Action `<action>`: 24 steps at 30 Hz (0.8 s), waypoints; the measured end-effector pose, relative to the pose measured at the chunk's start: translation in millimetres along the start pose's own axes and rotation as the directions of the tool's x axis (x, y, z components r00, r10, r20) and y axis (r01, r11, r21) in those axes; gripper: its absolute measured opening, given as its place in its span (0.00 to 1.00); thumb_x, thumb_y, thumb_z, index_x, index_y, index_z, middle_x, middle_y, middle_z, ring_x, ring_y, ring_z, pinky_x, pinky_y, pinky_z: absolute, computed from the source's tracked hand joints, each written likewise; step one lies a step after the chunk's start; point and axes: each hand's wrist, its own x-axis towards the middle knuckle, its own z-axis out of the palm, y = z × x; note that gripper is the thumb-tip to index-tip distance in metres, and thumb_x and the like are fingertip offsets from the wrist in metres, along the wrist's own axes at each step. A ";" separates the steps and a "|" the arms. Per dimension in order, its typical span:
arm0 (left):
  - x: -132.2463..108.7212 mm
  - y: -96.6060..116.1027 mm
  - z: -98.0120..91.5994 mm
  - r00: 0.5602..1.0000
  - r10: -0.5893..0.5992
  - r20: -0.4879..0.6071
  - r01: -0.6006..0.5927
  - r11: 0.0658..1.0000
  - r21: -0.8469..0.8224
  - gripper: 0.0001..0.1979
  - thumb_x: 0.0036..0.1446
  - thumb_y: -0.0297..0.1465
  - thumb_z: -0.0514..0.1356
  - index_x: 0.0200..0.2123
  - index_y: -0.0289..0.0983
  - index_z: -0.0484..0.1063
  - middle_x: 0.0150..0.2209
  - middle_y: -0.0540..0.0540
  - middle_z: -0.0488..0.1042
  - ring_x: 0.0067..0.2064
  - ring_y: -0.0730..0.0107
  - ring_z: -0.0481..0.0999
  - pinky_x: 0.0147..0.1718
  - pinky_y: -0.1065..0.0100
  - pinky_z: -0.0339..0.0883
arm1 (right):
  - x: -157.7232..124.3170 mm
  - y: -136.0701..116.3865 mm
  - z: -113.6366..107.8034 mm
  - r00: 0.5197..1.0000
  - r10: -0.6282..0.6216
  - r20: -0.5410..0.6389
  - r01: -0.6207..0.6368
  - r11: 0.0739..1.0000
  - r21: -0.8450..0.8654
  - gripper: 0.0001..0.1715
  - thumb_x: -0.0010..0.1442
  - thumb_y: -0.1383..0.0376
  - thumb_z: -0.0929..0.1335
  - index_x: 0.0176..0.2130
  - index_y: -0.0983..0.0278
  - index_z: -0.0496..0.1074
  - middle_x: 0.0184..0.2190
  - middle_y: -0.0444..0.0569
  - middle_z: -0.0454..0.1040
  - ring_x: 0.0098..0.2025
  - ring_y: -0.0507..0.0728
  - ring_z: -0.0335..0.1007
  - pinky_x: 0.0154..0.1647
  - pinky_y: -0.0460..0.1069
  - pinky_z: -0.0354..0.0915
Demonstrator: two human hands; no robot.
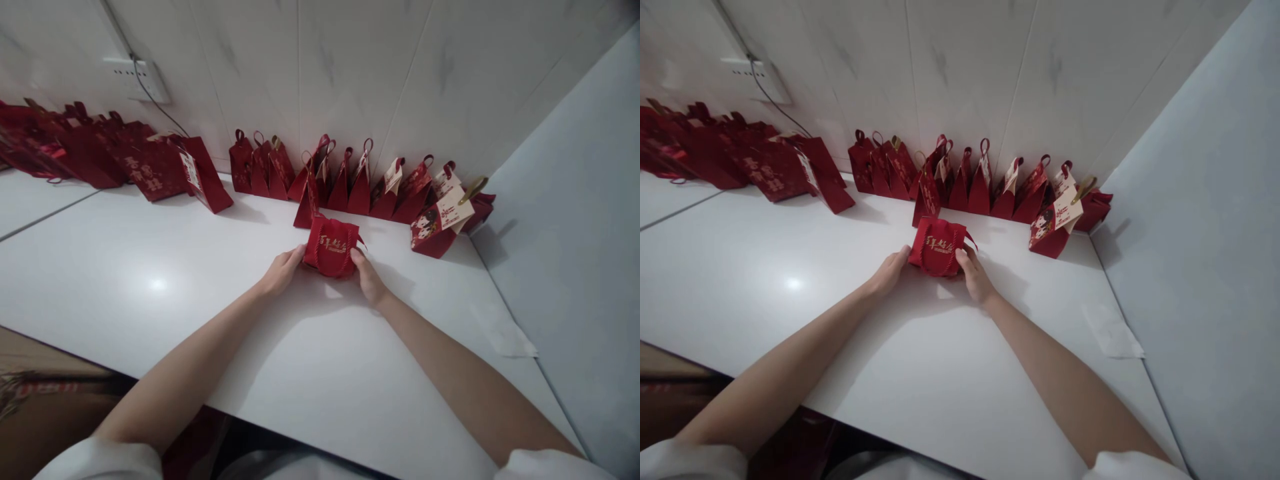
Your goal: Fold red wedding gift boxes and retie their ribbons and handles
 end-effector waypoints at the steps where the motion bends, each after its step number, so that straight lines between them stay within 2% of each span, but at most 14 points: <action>1: 0.3 -1.0 -0.5 0.999 0.049 0.024 -0.048 0.999 -0.013 0.37 0.64 0.56 0.45 0.58 0.33 0.72 0.54 0.40 0.76 0.57 0.48 0.72 0.60 0.53 0.62 | 1.6 -0.8 -0.7 0.999 0.022 -0.024 -0.022 0.999 0.032 0.35 0.61 0.43 0.64 0.62 0.55 0.63 0.54 0.50 0.74 0.58 0.65 0.68 0.53 0.64 0.71; 4: 0.2 -2.9 0.1 0.983 0.159 0.095 -0.155 0.987 -0.047 0.37 0.62 0.51 0.54 0.68 0.38 0.56 0.59 0.39 0.72 0.54 0.53 0.75 0.56 0.55 0.66 | 4.6 -6.6 -1.7 0.993 0.109 -0.051 -0.102 0.986 0.129 0.35 0.60 0.40 0.62 0.55 0.58 0.69 0.50 0.53 0.77 0.54 0.67 0.72 0.46 0.65 0.74; 7: -0.6 -4.1 2.8 0.981 0.161 0.109 -0.158 0.987 -0.039 0.39 0.63 0.46 0.57 0.71 0.41 0.46 0.63 0.40 0.67 0.54 0.57 0.74 0.56 0.56 0.66 | 4.5 -13.8 -2.5 0.983 0.185 -0.007 -0.180 0.965 0.190 0.34 0.61 0.39 0.60 0.53 0.59 0.71 0.48 0.55 0.78 0.51 0.67 0.74 0.44 0.64 0.75; 12: -0.4 -5.3 4.3 0.993 0.114 0.027 -0.115 0.993 0.020 0.34 0.64 0.46 0.54 0.69 0.41 0.53 0.62 0.44 0.69 0.59 0.57 0.71 0.59 0.60 0.62 | 3.3 -18.6 -6.1 0.976 0.213 0.049 -0.219 0.953 0.210 0.33 0.63 0.41 0.59 0.54 0.58 0.70 0.46 0.53 0.79 0.48 0.64 0.75 0.43 0.64 0.76; 18: 0.2 -2.5 5.5 0.996 0.094 -0.001 -0.094 0.995 -0.035 0.35 0.62 0.47 0.56 0.67 0.36 0.57 0.54 0.42 0.76 0.50 0.60 0.77 0.50 0.64 0.69 | 4.6 -16.9 -6.8 0.975 0.222 0.030 -0.224 0.956 0.189 0.34 0.63 0.40 0.58 0.52 0.60 0.71 0.43 0.55 0.79 0.42 0.63 0.76 0.38 0.61 0.77; 21: -1.2 2.0 4.3 0.998 0.056 -0.036 -0.055 0.998 0.018 0.35 0.61 0.47 0.58 0.66 0.35 0.60 0.40 0.44 0.80 0.40 0.65 0.78 0.41 0.67 0.69 | 3.9 -18.7 -4.6 0.972 0.234 -0.007 -0.229 0.957 0.179 0.34 0.65 0.41 0.56 0.52 0.60 0.71 0.43 0.54 0.80 0.40 0.61 0.76 0.36 0.59 0.77; 24: -2.4 5.2 2.3 0.995 0.049 -0.086 -0.042 0.996 0.073 0.32 0.60 0.45 0.60 0.62 0.36 0.66 0.28 0.48 0.76 0.32 0.69 0.74 0.33 0.70 0.66 | 2.6 -21.3 -4.0 0.974 0.229 0.004 -0.225 0.957 0.181 0.34 0.66 0.42 0.54 0.53 0.59 0.70 0.44 0.52 0.79 0.38 0.61 0.77 0.36 0.59 0.77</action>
